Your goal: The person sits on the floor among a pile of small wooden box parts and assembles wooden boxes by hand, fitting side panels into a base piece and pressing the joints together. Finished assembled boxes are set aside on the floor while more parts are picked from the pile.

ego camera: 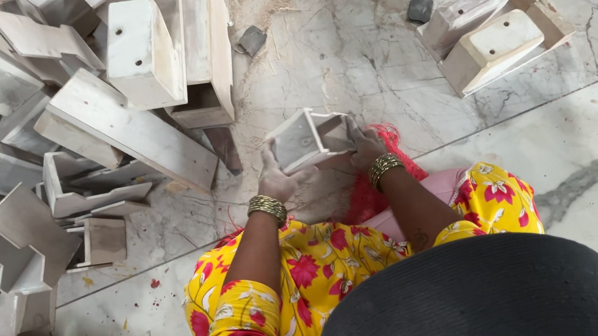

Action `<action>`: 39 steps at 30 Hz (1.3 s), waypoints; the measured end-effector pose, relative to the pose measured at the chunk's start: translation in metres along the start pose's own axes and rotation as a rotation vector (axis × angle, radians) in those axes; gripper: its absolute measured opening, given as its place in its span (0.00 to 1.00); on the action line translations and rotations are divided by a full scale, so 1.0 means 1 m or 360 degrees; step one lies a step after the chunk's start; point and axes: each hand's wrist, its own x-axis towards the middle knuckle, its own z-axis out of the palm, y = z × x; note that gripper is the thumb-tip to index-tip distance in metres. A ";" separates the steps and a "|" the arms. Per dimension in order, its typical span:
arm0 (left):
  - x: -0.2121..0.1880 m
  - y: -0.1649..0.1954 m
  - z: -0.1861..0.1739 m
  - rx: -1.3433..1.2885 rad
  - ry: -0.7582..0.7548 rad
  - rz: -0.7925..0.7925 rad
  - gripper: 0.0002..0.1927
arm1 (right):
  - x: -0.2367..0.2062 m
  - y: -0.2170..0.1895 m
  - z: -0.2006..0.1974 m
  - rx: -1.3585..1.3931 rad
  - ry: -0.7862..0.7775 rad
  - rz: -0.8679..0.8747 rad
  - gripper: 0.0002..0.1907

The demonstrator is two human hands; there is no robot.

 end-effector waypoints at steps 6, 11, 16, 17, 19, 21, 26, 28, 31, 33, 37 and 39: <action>0.012 -0.014 -0.004 -0.0181 0.0146 -0.0855 0.77 | -0.009 -0.012 0.020 0.0138 0.0307 -0.0513 0.49; 0.018 -0.036 0.001 0.0285 0.0220 -0.0414 0.79 | -0.007 -0.009 0.013 0.0045 0.0151 -0.0007 0.41; 0.023 -0.051 -0.001 0.0086 0.0199 -0.0350 0.78 | -0.001 -0.003 0.004 0.0203 0.0122 0.0170 0.38; 0.022 -0.052 -0.002 0.0046 0.0184 -0.0364 0.79 | 0.000 -0.003 0.005 0.0195 0.0171 0.0290 0.38; 0.018 -0.048 -0.001 0.0177 0.0240 -0.0372 0.78 | -0.001 -0.006 0.009 -0.0073 0.0442 -0.0390 0.39; 0.012 -0.040 0.001 0.0161 0.0427 0.0212 0.71 | -0.002 -0.009 0.014 -0.0116 0.0481 -0.0654 0.42; -0.001 -0.006 -0.002 0.0292 0.0244 -0.0162 0.70 | -0.004 -0.013 0.020 0.0240 -0.0015 -0.0301 0.45; -0.007 0.007 -0.005 0.0475 0.0237 -0.0181 0.71 | -0.004 -0.012 0.019 0.0273 -0.0050 -0.0228 0.42; -0.013 0.019 -0.009 0.0887 0.0416 0.0088 0.69 | -0.002 -0.008 0.018 -0.0176 0.0026 -0.0194 0.46; -0.019 0.021 -0.010 0.1095 0.0584 0.0394 0.65 | -0.002 -0.007 0.019 -0.0298 0.0017 -0.0039 0.44; -0.025 0.024 -0.014 0.0848 0.0403 0.0528 0.60 | -0.008 -0.008 0.026 0.0101 -0.0104 0.0104 0.32; -0.025 0.025 -0.016 0.1068 0.0333 0.0373 0.62 | -0.013 -0.011 0.031 0.0179 -0.0021 -0.0118 0.32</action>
